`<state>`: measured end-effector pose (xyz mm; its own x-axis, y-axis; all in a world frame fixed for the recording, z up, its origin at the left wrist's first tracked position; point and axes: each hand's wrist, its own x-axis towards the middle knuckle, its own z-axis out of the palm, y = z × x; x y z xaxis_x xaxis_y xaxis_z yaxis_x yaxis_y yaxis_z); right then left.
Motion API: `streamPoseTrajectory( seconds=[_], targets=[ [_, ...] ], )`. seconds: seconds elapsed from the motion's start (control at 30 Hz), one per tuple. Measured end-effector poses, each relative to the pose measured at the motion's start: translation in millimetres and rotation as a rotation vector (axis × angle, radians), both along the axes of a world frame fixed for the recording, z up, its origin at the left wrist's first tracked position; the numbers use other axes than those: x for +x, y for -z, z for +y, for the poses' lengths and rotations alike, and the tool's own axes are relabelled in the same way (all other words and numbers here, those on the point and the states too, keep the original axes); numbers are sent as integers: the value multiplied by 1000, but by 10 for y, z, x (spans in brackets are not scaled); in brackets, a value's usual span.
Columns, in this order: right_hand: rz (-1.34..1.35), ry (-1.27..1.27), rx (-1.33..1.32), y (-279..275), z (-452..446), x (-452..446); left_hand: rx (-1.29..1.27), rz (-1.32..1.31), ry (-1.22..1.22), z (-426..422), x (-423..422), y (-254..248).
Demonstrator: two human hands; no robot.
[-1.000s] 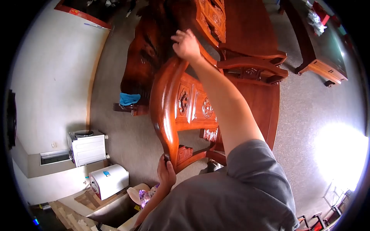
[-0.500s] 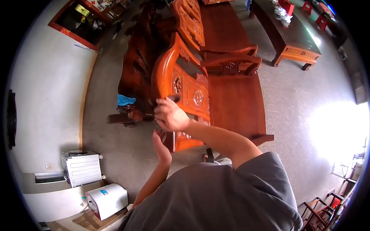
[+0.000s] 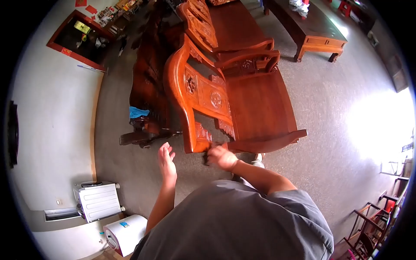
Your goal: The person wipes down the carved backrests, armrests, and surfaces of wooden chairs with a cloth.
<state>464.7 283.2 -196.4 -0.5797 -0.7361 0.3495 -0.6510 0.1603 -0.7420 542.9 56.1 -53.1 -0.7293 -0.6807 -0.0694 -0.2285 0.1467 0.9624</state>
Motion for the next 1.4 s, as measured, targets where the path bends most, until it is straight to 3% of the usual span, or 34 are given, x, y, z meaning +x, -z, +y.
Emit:
streamPoseTrajectory(
  seconds=[0.07, 0.13, 0.17, 0.2, 0.27, 0.3, 0.33, 0.4, 0.47, 0.53, 0.6, 0.8, 0.83, 0.9, 0.93, 0.97, 1.03, 1.1, 1.13, 1.27, 1.4],
  targets=[
    [193, 135, 102, -88, 219, -183, -45, -12, 18, -24, 13, 2],
    [-33, 344, -59, -138, 294, -332, -94, -49, 47, -17, -27, -56],
    [-251, 543, -137, -458, 290, -369, -120, -44, 64, -13, -95, -71],
    [-209, 621, -126, -557, 314, -517, -145, -36, 80, -7, -169, -84],
    [-424, 749, -274, -822, 208, -654, -197, -23, 109, 2, -326, -137],
    [-585, 725, -415, -744, 80, -726, -219, -12, 143, 25, -445, -228],
    [-642, 725, -447, -977, -20, -770, -228, 24, 152, -19, -576, -221],
    [-807, 629, -818, -1414, -306, -876, -248, 102, 175, -156, -917, -210],
    [-823, 574, -853, -1533, -655, -1045, -330, 114, 212, -217, -1284, -392],
    [-334, 547, -561, -1686, -896, -1148, -392, 134, 232, -227, -1681, -546],
    [-393, 430, -412, -1538, -1199, -1094, -530, 73, 253, -263, -2048, -674],
    [-517, 237, -481, -1502, -915, -1203, -652, 7, 247, -529, -3012, -711],
    [-540, 201, -482, -1468, -919, -1277, -770, -67, 244, -529, -3080, -673],
    [-391, 298, -501, -1365, -1098, -1529, -936, -232, 156, -280, -3133, -737],
    [-314, 342, -508, -1292, -1235, -1706, -932, -181, 169, -337, -3163, -691],
    [-351, 399, -584, -1186, -1439, -1938, -928, -141, 177, -429, -3155, -636],
    [-618, 505, -485, -1101, -1777, -2523, -953, -117, 188, -481, -3112, -600],
    [-448, 595, -439, -842, -2002, -3147, -983, -129, 197, -475, -3118, -603],
    [-540, 618, -410, -850, -2043, -3329, -995, -136, 196, -454, -3099, -624],
    [-563, 501, -565, -848, -1910, -2860, -984, -149, 172, -385, -3076, -659],
    [-560, 328, -385, -1019, -1378, -2041, -991, -141, 186, -389, -3060, -658]
  ],
)
